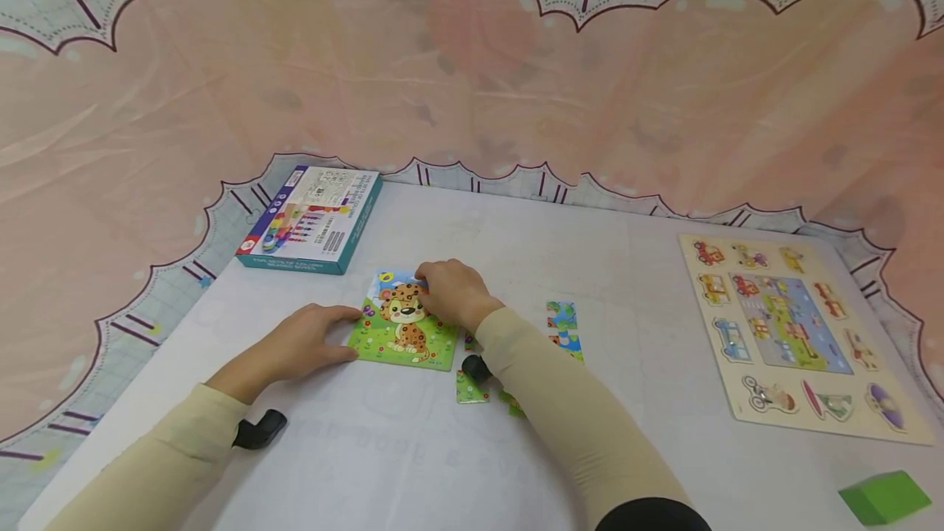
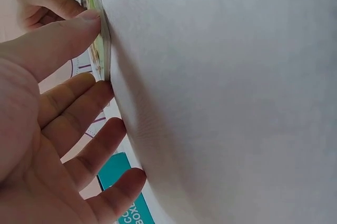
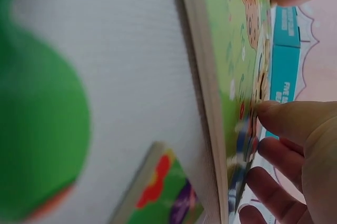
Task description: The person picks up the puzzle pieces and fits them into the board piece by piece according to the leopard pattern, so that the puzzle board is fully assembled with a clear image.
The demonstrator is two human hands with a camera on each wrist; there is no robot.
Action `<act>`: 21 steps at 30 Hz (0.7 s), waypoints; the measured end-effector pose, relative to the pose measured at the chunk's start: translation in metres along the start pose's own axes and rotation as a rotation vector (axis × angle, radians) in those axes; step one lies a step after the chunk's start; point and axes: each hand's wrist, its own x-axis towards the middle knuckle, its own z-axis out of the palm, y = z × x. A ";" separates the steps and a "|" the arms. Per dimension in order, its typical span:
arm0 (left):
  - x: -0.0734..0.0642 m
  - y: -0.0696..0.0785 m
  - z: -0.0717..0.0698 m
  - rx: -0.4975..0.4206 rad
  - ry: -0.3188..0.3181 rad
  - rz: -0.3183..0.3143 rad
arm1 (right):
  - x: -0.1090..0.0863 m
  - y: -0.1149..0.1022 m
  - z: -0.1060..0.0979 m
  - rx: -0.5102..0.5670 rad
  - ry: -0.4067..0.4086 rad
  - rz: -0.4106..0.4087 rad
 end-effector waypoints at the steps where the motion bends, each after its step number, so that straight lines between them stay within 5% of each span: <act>1: 0.000 0.000 0.000 0.000 0.000 0.000 | 0.000 0.000 0.000 -0.001 -0.001 -0.001; 21: 0.001 -0.001 0.000 -0.003 -0.007 0.002 | 0.003 -0.001 -0.001 -0.020 -0.029 0.013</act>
